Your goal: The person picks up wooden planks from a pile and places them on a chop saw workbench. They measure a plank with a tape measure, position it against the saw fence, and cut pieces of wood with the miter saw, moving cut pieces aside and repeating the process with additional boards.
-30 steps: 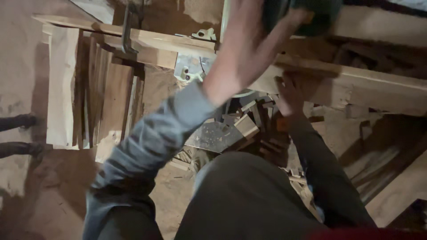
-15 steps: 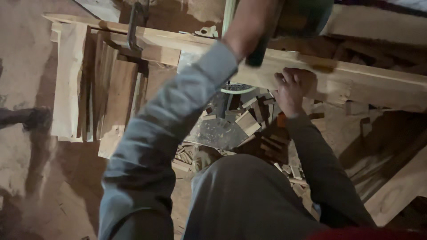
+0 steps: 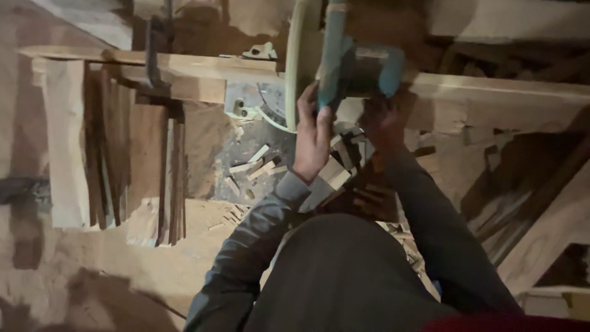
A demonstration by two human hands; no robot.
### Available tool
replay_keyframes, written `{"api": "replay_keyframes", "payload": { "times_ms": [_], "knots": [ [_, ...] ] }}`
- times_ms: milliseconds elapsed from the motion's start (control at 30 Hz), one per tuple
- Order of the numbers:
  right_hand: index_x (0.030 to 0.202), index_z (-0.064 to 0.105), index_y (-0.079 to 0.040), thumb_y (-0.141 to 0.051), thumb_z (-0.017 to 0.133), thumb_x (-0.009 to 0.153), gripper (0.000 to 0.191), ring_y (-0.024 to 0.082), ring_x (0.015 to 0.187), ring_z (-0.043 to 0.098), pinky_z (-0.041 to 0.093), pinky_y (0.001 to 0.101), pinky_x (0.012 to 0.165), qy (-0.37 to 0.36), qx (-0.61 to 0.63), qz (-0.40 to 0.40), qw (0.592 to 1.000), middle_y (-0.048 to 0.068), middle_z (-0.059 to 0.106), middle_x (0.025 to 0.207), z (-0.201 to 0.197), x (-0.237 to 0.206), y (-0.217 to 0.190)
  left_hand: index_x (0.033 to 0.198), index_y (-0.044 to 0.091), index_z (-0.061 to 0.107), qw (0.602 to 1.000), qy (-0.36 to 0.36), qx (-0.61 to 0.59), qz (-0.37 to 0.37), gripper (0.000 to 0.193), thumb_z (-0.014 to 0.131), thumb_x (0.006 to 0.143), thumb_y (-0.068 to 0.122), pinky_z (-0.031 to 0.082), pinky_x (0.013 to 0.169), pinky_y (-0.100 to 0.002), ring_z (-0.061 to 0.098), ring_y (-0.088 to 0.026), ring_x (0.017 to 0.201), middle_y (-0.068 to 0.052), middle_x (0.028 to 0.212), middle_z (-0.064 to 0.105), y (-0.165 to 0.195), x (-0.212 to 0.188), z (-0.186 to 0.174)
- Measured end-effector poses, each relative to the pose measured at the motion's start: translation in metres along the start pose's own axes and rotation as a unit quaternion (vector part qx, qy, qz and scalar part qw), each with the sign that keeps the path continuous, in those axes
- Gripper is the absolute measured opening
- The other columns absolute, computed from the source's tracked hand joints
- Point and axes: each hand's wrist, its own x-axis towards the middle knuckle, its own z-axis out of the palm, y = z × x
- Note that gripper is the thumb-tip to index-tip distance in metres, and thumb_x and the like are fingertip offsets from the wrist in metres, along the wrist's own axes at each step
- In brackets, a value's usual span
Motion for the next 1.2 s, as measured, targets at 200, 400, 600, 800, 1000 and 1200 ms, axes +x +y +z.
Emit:
{"api": "replay_keyframes", "payload": {
  "times_ms": [200, 400, 600, 800, 1000, 1200],
  "knots": [
    [0.102, 0.071, -0.006, -0.021, 0.073, 0.088, 0.020, 0.034, 0.117, 0.062, 0.048, 0.0521, 0.097, -0.020, -0.038, -0.086, 0.995, 0.011, 0.070, 0.119, -0.007, -0.007, 0.003, 0.157, 0.001, 0.030, 0.993, 0.005, 0.065, 0.097, 0.049, 0.044, 0.114, 0.019, 0.046, 0.112, -0.042, 0.055, -0.030, 0.131, -0.023, 0.146, 0.051, -0.037, -0.009, -0.003],
    [0.111, 0.069, -0.007, -0.024, 0.072, 0.090, 0.027, 0.034, 0.120, 0.060, 0.047, 0.0536, 0.097, -0.040, -0.035, -0.078, 0.996, 0.012, 0.067, 0.125, -0.001, -0.010, 0.008, 0.156, -0.002, 0.026, 0.989, 0.010, 0.090, 0.119, 0.054, 0.044, 0.113, 0.024, 0.039, 0.119, -0.044, 0.050, -0.036, 0.141, -0.026, 0.150, 0.046, -0.088, -0.019, -0.006],
    [0.120, 0.066, -0.009, -0.027, 0.072, 0.092, 0.034, 0.034, 0.124, 0.057, 0.045, 0.0551, 0.098, -0.052, -0.042, -0.075, 0.995, 0.012, 0.065, 0.131, 0.001, -0.006, 0.012, 0.156, -0.002, 0.025, 0.993, -0.002, 0.059, 0.100, 0.056, 0.044, 0.111, 0.026, 0.041, 0.116, -0.043, 0.051, -0.035, 0.136, -0.026, 0.147, 0.047, -0.114, -0.026, -0.008],
    [0.129, 0.064, -0.011, -0.030, 0.072, 0.093, 0.042, 0.034, 0.127, 0.055, 0.044, 0.0566, 0.098, -0.076, -0.058, -0.057, 0.994, 0.013, 0.062, 0.137, -0.004, 0.002, 0.011, 0.155, -0.002, 0.024, 0.996, -0.021, 0.033, 0.080, 0.055, 0.045, 0.113, 0.027, 0.042, 0.116, -0.044, 0.052, -0.037, 0.138, -0.028, 0.148, 0.046, -0.076, -0.015, -0.006],
    [0.139, 0.061, -0.013, -0.033, 0.071, 0.095, 0.049, 0.035, 0.130, 0.053, 0.042, 0.0581, 0.099, -0.101, -0.086, -0.038, 0.990, 0.013, 0.059, 0.143, -0.012, 0.011, 0.003, 0.163, 0.006, 0.022, 0.991, -0.035, 0.117, 0.063, 0.063, 0.046, 0.113, 0.036, 0.053, 0.109, -0.049, 0.064, -0.044, 0.129, -0.032, 0.145, 0.057, 0.021, 0.041, -0.004],
    [0.148, 0.059, -0.015, -0.036, 0.071, 0.096, 0.057, 0.035, 0.133, 0.051, 0.041, 0.0596, 0.099, -0.154, -0.111, -0.039, 0.981, 0.014, 0.057, 0.149, -0.012, 0.007, 0.009, 0.163, 0.010, 0.015, 0.947, -0.020, 0.217, 0.238, 0.069, 0.055, 0.109, 0.026, 0.058, 0.106, -0.047, 0.060, -0.047, 0.131, -0.034, 0.163, 0.034, 0.074, 0.070, 0.006]
  ]
}}
